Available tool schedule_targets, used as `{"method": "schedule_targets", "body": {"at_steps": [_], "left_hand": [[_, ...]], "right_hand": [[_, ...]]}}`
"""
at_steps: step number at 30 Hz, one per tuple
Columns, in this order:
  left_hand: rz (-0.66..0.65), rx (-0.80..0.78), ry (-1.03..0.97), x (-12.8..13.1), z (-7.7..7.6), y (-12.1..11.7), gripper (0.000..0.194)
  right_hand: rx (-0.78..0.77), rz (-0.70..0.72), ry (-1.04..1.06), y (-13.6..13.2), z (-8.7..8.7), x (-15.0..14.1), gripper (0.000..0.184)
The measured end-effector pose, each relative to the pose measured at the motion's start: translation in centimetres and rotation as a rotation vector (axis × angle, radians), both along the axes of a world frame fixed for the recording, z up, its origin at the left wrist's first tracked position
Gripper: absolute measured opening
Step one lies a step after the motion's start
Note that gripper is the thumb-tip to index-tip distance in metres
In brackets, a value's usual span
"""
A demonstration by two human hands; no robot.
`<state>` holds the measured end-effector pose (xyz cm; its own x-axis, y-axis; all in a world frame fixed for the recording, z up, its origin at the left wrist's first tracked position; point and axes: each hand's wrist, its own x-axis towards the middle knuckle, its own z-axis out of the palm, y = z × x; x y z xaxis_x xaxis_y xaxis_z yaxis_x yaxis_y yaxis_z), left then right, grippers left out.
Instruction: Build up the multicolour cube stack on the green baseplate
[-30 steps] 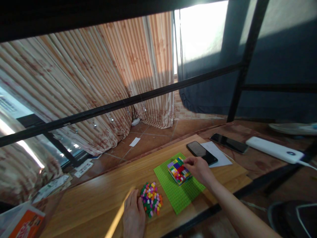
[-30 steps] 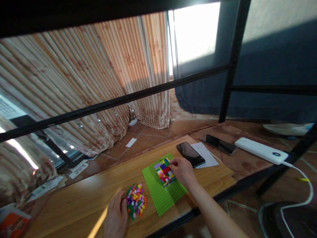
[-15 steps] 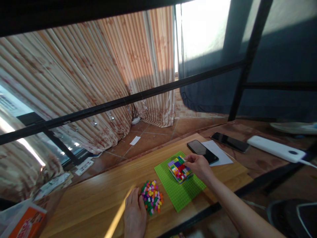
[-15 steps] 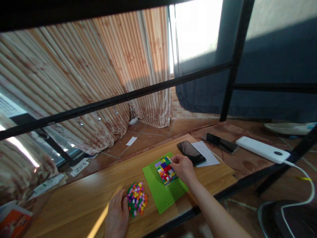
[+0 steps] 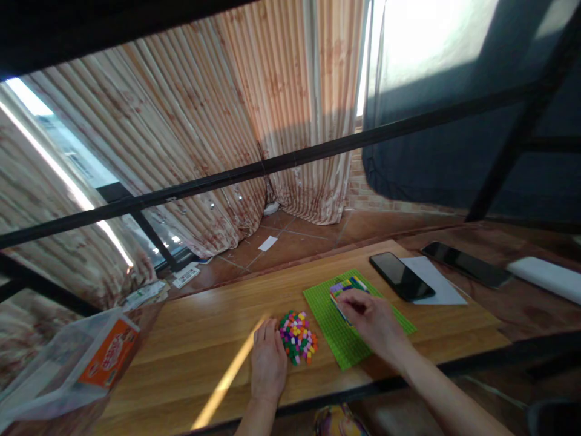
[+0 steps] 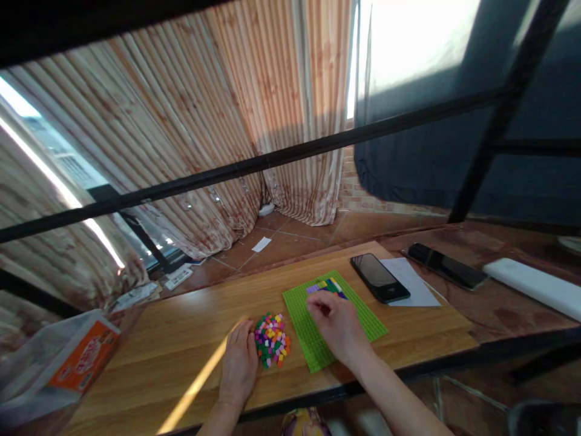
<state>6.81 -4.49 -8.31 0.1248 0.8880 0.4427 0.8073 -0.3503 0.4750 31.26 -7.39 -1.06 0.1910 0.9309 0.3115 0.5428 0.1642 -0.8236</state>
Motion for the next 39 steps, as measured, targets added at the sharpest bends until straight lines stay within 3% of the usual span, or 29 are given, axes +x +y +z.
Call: {"method": "schedule_targets", "body": {"at_steps": [4,9,20,28,34,39], "left_hand": [[-0.003,-0.007,0.007,0.1,0.1,-0.1,0.035],[0.013,-0.032,0.012,0.2,-0.1,-0.1,0.034],[-0.002,-0.026,0.001,0.2,0.1,-0.3,0.032],[-0.001,-0.019,0.016,0.1,0.0,-0.2,0.032],[-0.005,-0.019,0.013,0.0,-0.1,-0.1,0.033],[0.003,-0.004,0.006,-0.1,-0.3,0.1,0.033]], "right_hand": [[-0.084,0.325,-0.146,-1.3,-0.6,-3.5,0.021],[-0.170,0.440,-0.357,-1.3,-2.3,-4.5,0.022],[-0.235,0.419,-0.488,-0.8,-3.0,-5.6,0.019],[-0.191,0.392,-0.552,-1.3,-2.6,-5.8,0.023],[-0.134,0.324,-0.390,-1.2,-1.7,-5.1,0.022],[0.005,0.240,-0.177,-0.7,-0.1,-3.0,0.028]]}}
